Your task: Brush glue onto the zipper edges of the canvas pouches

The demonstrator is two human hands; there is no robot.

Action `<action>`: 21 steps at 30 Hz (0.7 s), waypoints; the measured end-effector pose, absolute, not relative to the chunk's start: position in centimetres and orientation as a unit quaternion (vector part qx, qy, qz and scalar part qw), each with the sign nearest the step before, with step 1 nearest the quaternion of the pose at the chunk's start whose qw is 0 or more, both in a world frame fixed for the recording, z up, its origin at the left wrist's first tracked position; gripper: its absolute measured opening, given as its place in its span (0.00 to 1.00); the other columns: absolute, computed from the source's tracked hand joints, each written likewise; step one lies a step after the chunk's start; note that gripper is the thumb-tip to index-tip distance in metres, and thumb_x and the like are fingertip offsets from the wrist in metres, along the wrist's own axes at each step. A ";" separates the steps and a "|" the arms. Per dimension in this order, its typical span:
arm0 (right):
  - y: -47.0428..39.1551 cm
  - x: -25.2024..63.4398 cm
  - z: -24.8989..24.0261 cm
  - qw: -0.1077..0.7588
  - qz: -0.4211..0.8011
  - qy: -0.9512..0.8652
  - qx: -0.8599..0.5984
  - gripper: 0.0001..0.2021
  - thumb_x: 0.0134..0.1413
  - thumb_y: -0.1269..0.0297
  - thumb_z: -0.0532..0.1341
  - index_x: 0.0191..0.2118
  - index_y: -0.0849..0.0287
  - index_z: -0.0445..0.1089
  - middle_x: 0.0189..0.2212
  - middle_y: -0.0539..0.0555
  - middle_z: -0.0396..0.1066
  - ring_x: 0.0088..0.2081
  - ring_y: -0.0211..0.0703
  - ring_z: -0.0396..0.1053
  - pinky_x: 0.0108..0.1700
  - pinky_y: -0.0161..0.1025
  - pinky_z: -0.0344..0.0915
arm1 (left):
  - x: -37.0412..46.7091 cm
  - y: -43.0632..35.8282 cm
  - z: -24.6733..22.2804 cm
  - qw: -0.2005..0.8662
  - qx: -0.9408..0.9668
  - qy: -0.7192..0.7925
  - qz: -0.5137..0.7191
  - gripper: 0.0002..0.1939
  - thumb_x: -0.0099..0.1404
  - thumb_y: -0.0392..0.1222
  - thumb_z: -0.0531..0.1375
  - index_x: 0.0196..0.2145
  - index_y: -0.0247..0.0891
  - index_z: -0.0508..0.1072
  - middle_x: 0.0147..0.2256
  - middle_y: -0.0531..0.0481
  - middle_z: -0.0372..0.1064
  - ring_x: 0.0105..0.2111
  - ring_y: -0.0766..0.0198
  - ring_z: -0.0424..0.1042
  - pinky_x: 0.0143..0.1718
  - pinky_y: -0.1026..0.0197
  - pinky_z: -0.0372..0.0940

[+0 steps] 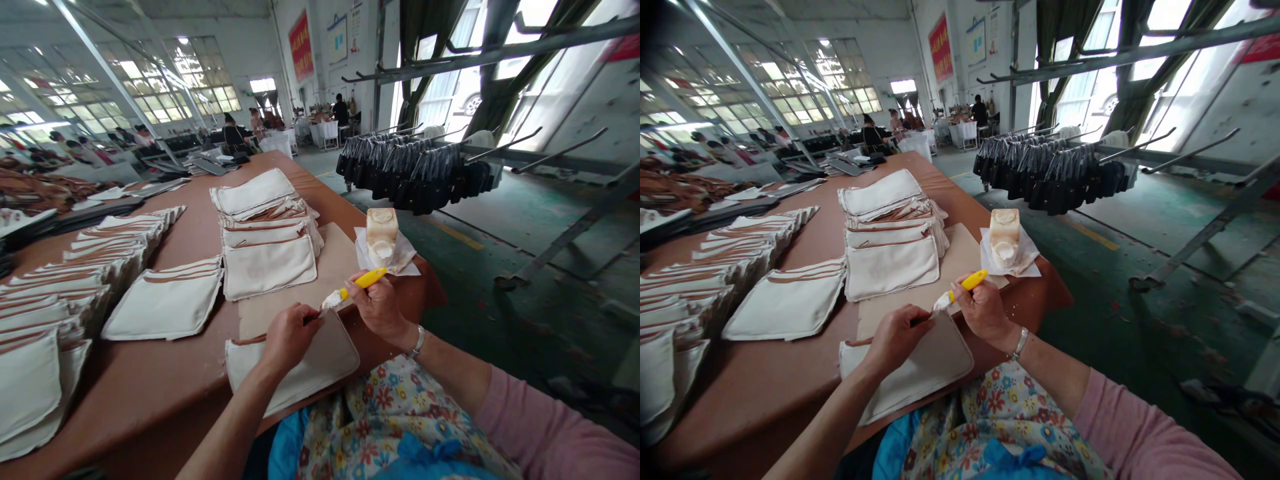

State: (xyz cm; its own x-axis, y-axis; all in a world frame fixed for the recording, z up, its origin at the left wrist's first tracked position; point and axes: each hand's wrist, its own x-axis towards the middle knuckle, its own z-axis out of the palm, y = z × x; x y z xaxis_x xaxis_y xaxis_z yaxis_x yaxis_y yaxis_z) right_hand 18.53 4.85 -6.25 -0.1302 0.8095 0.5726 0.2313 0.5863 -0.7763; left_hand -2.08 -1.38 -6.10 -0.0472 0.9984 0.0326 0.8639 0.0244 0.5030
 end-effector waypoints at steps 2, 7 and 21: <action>5.3 19.1 -6.1 0.563 0.258 -0.682 -0.390 0.10 0.64 0.58 0.58 0.35 0.57 0.71 0.29 0.54 0.73 0.31 0.45 0.71 0.37 0.40 0.66 | -1.8 -2.4 -6.4 0.119 0.694 0.678 0.211 0.05 0.66 0.42 0.62 0.34 0.42 0.78 0.33 0.52 0.73 0.32 0.64 0.71 0.32 0.64 0.59; 6.0 20.4 -5.3 0.546 0.329 -0.659 -0.400 0.12 0.64 0.55 0.59 0.34 0.57 0.70 0.21 0.47 0.65 0.25 0.41 0.64 0.33 0.38 0.63 | -1.4 -4.9 -7.4 -0.115 0.797 0.557 0.206 0.08 0.72 0.41 0.57 0.35 0.39 0.74 0.32 0.49 0.70 0.32 0.62 0.68 0.33 0.61 0.59; 5.8 19.4 -4.2 0.424 0.529 -0.660 -0.325 0.15 0.60 0.53 0.63 0.29 0.59 0.68 0.19 0.46 0.62 0.22 0.37 0.59 0.27 0.36 0.57 | -2.2 -5.7 -8.1 -0.191 0.811 0.519 0.190 0.04 0.71 0.40 0.58 0.37 0.40 0.71 0.33 0.50 0.71 0.32 0.60 0.67 0.36 0.56 0.58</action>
